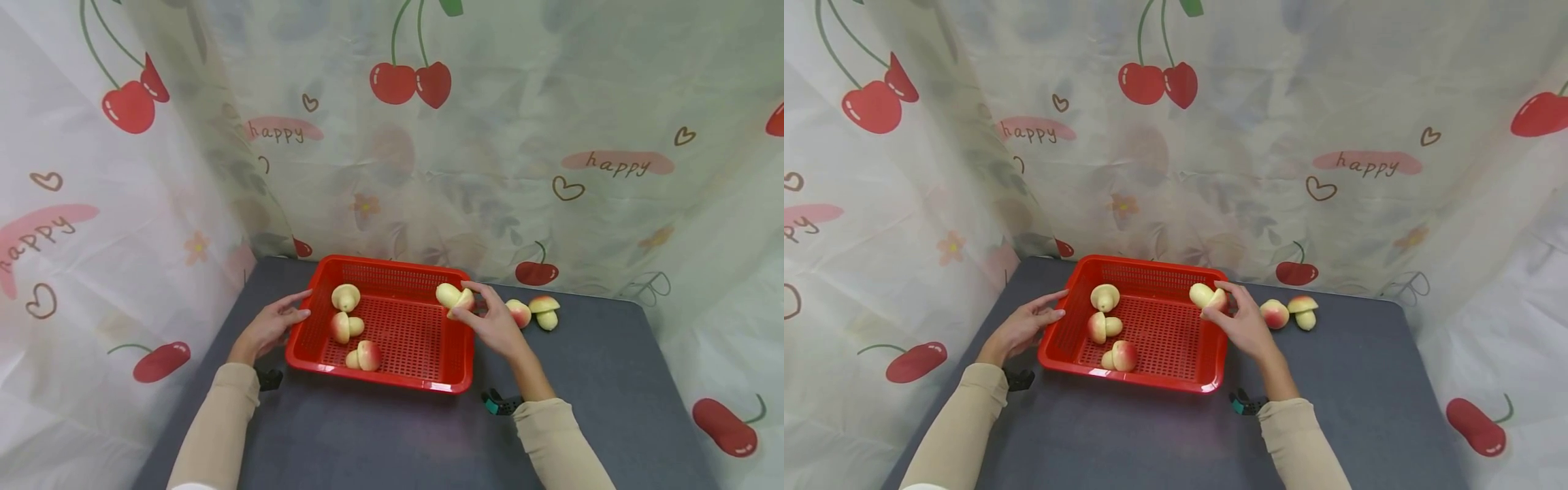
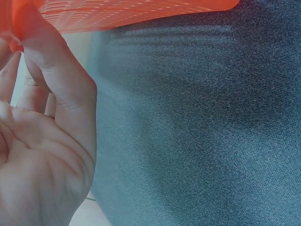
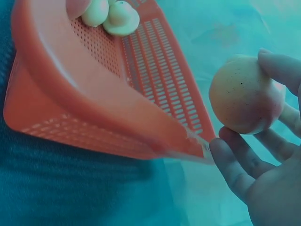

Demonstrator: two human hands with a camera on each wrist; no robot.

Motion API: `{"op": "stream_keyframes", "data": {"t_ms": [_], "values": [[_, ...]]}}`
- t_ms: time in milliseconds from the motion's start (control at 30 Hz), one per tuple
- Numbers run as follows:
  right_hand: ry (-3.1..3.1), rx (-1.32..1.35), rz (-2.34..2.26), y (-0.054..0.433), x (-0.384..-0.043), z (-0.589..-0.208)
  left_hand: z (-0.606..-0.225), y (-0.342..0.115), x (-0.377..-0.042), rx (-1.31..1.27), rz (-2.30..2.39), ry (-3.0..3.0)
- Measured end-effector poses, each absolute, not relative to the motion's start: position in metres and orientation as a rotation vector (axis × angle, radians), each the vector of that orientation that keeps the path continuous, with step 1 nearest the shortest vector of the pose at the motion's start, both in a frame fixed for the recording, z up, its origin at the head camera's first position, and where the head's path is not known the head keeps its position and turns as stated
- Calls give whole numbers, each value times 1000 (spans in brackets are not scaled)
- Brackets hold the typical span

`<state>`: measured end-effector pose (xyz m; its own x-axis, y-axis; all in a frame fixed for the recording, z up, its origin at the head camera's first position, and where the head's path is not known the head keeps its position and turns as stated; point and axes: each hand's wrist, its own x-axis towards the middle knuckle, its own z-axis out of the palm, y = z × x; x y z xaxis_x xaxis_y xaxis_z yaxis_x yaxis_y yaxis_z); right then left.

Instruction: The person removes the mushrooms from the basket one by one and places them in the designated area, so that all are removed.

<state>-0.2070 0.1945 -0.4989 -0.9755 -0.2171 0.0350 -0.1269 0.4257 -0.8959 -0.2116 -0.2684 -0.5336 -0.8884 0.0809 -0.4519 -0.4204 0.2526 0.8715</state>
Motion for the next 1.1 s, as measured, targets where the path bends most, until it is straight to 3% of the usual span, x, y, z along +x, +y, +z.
{"op": "stream_keyframes", "data": {"t_ms": [533, 1100], "values": [[2598, -106, -1620, 228, -198, -482, -537, -269, -210, -314, 1688, 2117], [2771, 58, -1469, 285, -191, -510, -540, -269, -212, -300, 1702, 2113]]}}
